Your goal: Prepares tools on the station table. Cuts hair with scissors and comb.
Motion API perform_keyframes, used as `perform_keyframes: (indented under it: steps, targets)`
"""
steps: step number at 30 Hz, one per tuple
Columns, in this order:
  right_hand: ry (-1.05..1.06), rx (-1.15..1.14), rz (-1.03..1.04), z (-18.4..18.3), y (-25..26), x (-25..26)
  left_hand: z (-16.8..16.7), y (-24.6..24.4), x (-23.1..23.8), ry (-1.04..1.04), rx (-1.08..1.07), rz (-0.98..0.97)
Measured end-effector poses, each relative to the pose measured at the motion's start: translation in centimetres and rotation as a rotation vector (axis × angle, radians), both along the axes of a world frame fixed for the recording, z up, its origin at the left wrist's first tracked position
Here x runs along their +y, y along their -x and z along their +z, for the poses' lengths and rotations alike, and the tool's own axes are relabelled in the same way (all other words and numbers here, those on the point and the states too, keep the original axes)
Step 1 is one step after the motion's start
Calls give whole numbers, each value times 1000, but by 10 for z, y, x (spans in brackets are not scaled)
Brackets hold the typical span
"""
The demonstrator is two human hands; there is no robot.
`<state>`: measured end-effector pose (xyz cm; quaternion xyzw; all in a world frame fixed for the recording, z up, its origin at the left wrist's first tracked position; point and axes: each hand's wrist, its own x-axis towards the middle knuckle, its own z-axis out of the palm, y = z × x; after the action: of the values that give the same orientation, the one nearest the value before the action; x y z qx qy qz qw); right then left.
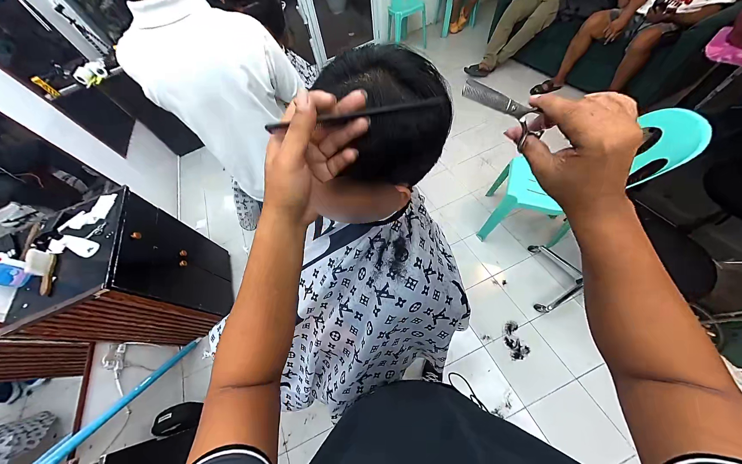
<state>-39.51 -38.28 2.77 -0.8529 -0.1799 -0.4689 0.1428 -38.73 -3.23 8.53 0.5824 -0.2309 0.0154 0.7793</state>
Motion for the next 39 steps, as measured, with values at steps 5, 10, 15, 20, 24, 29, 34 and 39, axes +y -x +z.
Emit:
perform_keyframes:
  steps: [5, 10, 15, 20, 24, 29, 34, 39]
  targets:
    - [86, 6, -23, 3, -24, 6, -10, 4, -2, -20, 179, 75]
    - [185, -74, 107, 7, -22, 42, -24, 13, 9, 5, 117, -115]
    - [210, -180, 173, 1, -9, 44, -5, 2, 27, -75, -4, -197]
    - [295, -116, 213, 3, 5, 44, 23, -29, 17, 146, 175, 121]
    - [250, -19, 190, 18, 18, 31, 1, -22, 24, 28, 333, 78]
    - [264, 28, -20, 58, 6, 26, -28, -3, 33, 142, 311, -48]
    - [399, 73, 74, 67, -2, 71, -32, -1, 38, 170, 240, -146]
    - [431, -89, 110, 51, 14, 77, -20, -11, 62, 30, 88, -350]
